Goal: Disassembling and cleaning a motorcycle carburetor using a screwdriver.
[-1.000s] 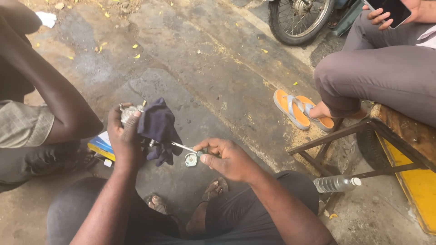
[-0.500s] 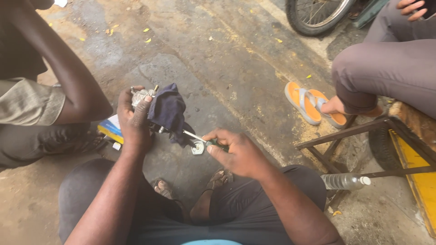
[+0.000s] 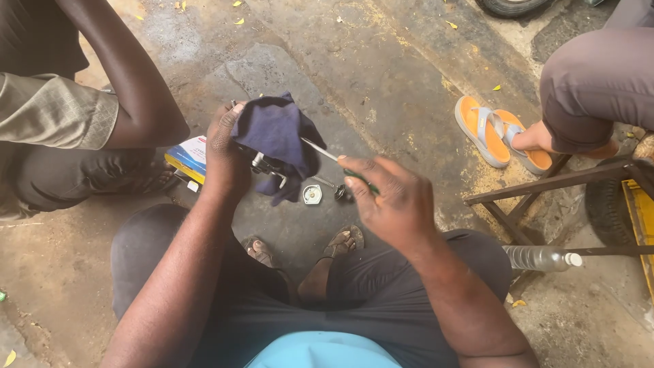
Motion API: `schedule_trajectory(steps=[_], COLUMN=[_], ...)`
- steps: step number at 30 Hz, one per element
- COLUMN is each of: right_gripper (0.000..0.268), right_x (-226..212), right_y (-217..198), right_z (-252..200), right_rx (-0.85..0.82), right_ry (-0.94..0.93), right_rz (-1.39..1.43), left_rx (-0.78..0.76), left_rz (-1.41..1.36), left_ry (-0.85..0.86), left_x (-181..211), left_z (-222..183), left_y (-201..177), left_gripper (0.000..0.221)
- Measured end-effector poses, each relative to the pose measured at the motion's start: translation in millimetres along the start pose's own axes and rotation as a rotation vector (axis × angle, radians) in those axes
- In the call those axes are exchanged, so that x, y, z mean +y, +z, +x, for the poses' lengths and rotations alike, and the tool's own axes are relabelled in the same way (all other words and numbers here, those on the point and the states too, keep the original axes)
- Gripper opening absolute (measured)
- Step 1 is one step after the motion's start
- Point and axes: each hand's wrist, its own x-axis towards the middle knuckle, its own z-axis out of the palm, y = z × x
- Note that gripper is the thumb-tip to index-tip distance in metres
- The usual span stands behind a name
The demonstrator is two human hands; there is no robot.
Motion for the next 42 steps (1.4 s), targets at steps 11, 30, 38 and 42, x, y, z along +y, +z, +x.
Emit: schedule_trajectory(steps=[11,30,38,42], right_gripper=[0.026,0.03,0.027,0.026], right_x=[7.5,46.9,16.0,3.6], right_y=[7.0,40.0,11.7,14.8], right_z=[3.2,-9.4,5.4,3.0], right_rx=[-0.342,-0.52,-0.199,-0.239], right_ry=[0.185,0.421,0.173,0.105], right_rz=[0.224,0.705,0.099,0.102], left_rx=[-0.014,0.057,0.061,0.089], left_rz=[0.171,0.229,0.215,0.135], left_ry=[0.337,0.24,0.081,0.047], left_x=[-9.9,-9.4,-2.6,7.1], left_z=[4.2,8.1,2.4,-3.8], left_y=[-12.4,-15.0,-1.9,3.7], left_gripper=[0.034,0.038,0.031,0.029])
